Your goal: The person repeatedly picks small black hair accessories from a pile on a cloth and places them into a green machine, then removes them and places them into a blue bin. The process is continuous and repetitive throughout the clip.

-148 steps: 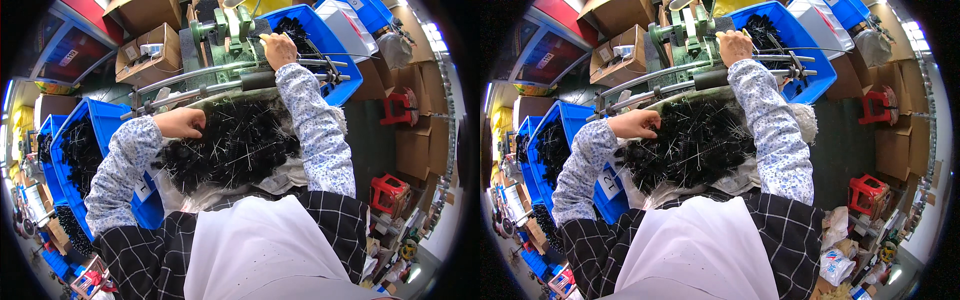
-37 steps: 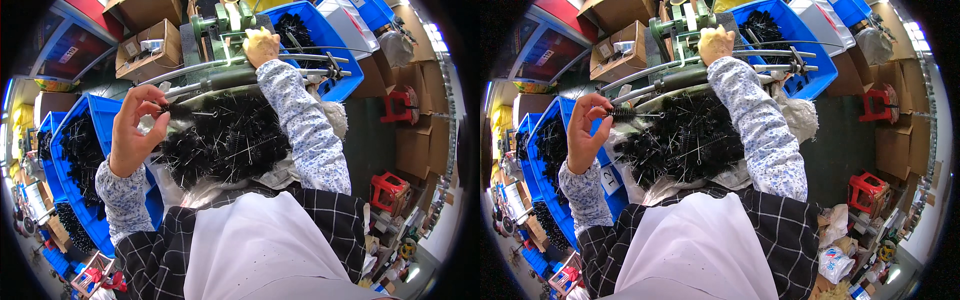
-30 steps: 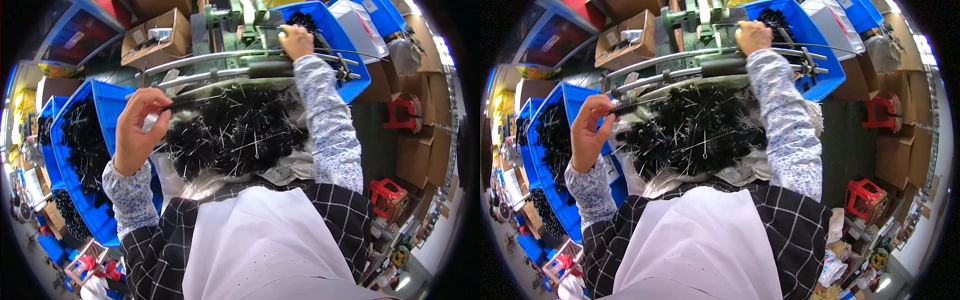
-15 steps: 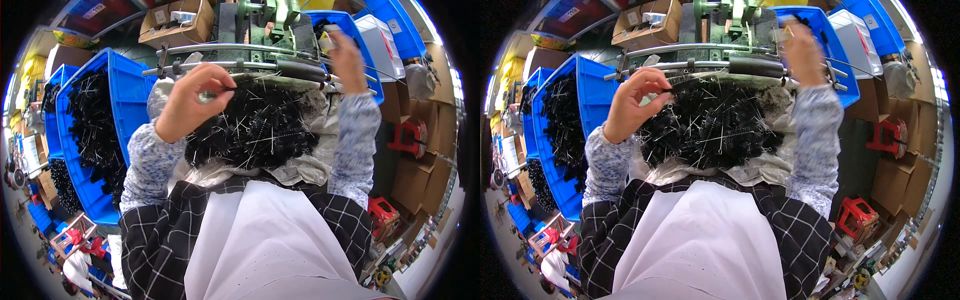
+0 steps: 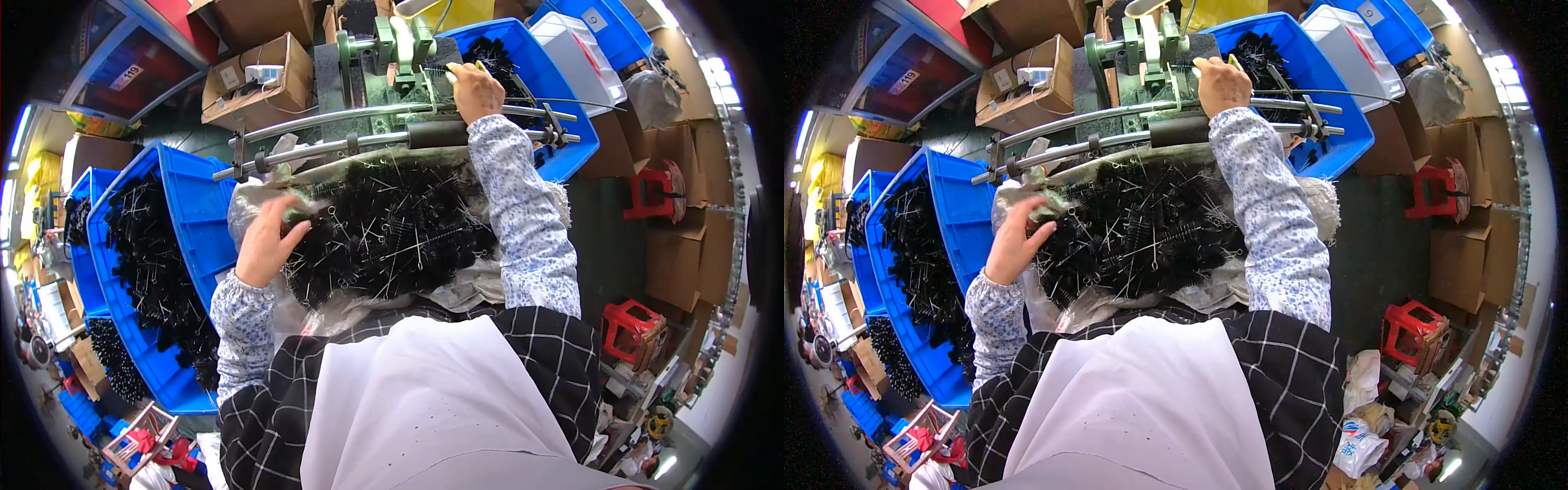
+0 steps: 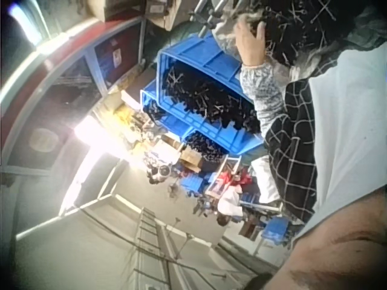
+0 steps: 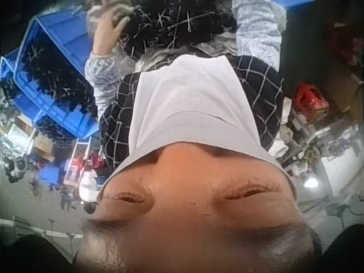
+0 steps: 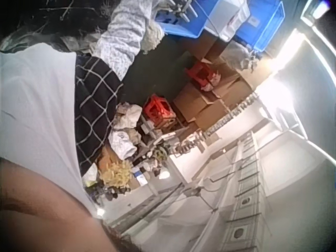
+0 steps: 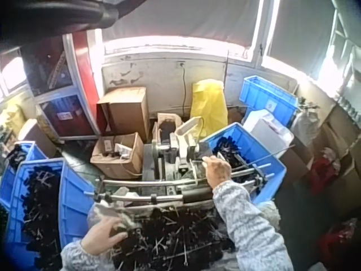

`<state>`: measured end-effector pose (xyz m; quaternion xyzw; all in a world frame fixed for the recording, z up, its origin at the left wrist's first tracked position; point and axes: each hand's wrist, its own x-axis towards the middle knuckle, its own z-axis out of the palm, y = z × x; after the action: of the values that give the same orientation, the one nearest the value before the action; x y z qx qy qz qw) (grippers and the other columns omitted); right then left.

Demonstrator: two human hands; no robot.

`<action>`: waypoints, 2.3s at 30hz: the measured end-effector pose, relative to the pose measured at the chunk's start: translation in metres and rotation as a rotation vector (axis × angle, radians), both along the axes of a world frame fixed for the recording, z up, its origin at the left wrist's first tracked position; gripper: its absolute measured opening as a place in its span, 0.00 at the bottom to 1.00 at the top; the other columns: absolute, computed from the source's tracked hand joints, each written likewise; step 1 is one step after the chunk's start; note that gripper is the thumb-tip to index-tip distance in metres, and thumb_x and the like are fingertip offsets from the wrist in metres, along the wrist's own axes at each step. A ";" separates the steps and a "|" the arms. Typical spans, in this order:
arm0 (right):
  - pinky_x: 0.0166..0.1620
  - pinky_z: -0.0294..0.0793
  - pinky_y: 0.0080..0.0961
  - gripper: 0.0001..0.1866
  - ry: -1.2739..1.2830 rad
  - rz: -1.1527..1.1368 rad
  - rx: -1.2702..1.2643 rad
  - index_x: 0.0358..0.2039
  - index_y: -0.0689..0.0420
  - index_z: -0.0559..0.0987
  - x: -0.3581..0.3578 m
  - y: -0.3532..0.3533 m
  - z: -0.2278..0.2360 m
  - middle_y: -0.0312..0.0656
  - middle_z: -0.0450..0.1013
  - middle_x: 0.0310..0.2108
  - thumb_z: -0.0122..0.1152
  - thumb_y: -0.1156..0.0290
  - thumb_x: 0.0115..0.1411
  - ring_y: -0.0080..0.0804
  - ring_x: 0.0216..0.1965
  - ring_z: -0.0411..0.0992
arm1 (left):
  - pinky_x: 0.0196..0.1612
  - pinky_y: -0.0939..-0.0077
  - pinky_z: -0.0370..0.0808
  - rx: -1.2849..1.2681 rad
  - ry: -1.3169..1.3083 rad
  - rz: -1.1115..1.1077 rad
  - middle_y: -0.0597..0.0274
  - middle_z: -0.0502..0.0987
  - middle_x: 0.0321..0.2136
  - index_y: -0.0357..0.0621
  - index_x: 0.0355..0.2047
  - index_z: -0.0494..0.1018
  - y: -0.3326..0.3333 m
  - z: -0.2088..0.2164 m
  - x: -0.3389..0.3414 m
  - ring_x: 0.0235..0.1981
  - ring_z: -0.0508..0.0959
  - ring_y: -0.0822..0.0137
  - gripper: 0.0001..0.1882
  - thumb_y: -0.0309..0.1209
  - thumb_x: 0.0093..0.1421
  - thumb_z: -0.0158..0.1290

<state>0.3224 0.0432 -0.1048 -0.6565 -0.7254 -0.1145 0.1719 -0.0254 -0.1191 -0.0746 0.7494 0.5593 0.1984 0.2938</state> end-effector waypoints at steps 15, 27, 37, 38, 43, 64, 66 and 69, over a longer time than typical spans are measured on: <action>0.47 0.69 0.33 0.10 0.048 0.045 -0.015 0.36 0.47 0.79 0.004 0.020 -0.020 0.38 0.75 0.30 0.53 0.64 0.55 0.39 0.34 0.72 | 0.31 0.81 0.68 0.049 -0.203 0.198 0.62 0.72 0.32 0.39 0.34 0.72 -0.005 0.037 -0.004 0.26 0.70 0.72 0.11 0.19 0.48 0.54; 0.44 0.64 0.39 0.21 0.009 -0.094 -0.090 0.44 0.51 0.74 0.017 0.013 -0.015 0.41 0.71 0.39 0.57 0.58 0.50 0.37 0.44 0.68 | 0.40 0.81 0.68 0.160 -0.386 0.280 0.62 0.73 0.35 0.38 0.35 0.70 -0.007 0.045 -0.008 0.37 0.71 0.73 0.11 0.18 0.49 0.54; 0.36 0.70 0.37 0.14 0.146 0.002 -0.062 0.37 0.54 0.77 -0.038 0.017 -0.026 0.44 0.75 0.31 0.54 0.64 0.49 0.40 0.36 0.73 | 0.47 0.78 0.67 0.216 -0.533 0.267 0.58 0.71 0.39 0.36 0.37 0.69 -0.005 0.050 0.001 0.41 0.72 0.69 0.12 0.17 0.51 0.53; 0.36 0.69 0.37 0.14 0.138 -0.006 -0.085 0.36 0.54 0.77 -0.047 0.018 -0.025 0.44 0.75 0.31 0.54 0.63 0.49 0.40 0.36 0.72 | 0.48 0.77 0.67 0.216 -0.540 0.262 0.58 0.71 0.40 0.36 0.38 0.69 -0.005 0.052 0.004 0.42 0.72 0.69 0.12 0.17 0.52 0.53; 0.38 0.67 0.39 0.15 0.054 -0.001 0.015 0.37 0.50 0.78 -0.033 0.013 -0.024 0.41 0.75 0.30 0.53 0.60 0.50 0.38 0.37 0.73 | 0.50 0.77 0.66 0.158 -0.642 0.225 0.55 0.71 0.42 0.36 0.39 0.69 -0.006 0.051 0.009 0.45 0.71 0.67 0.13 0.16 0.53 0.51; 0.39 0.73 0.35 0.13 0.081 0.044 0.037 0.43 0.54 0.73 0.046 -0.026 0.073 0.46 0.71 0.39 0.53 0.68 0.56 0.40 0.37 0.72 | 0.44 0.80 0.71 0.071 -0.682 0.010 0.57 0.75 0.41 0.36 0.38 0.70 0.010 0.041 0.063 0.39 0.74 0.71 0.13 0.18 0.51 0.54; 0.39 0.72 0.32 0.14 0.308 0.359 -0.320 0.44 0.56 0.72 -0.004 -0.061 0.079 0.46 0.72 0.36 0.52 0.69 0.56 0.38 0.35 0.72 | 0.42 0.79 0.72 0.123 -0.678 0.014 0.57 0.75 0.40 0.38 0.38 0.71 0.015 0.039 0.078 0.38 0.75 0.70 0.13 0.17 0.51 0.53; 0.43 0.70 0.27 0.20 0.658 0.752 -0.651 0.49 0.61 0.69 -0.074 -0.109 0.085 0.49 0.74 0.35 0.55 0.71 0.55 0.34 0.37 0.73 | 0.41 0.77 0.71 0.177 -0.616 0.042 0.58 0.75 0.38 0.40 0.39 0.70 0.015 0.036 0.087 0.37 0.76 0.69 0.15 0.17 0.50 0.53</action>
<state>0.2479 -0.0660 -0.0201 -0.3744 -0.8147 0.3917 0.2064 0.0616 -0.1043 -0.0386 0.6650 0.4400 0.4699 0.3786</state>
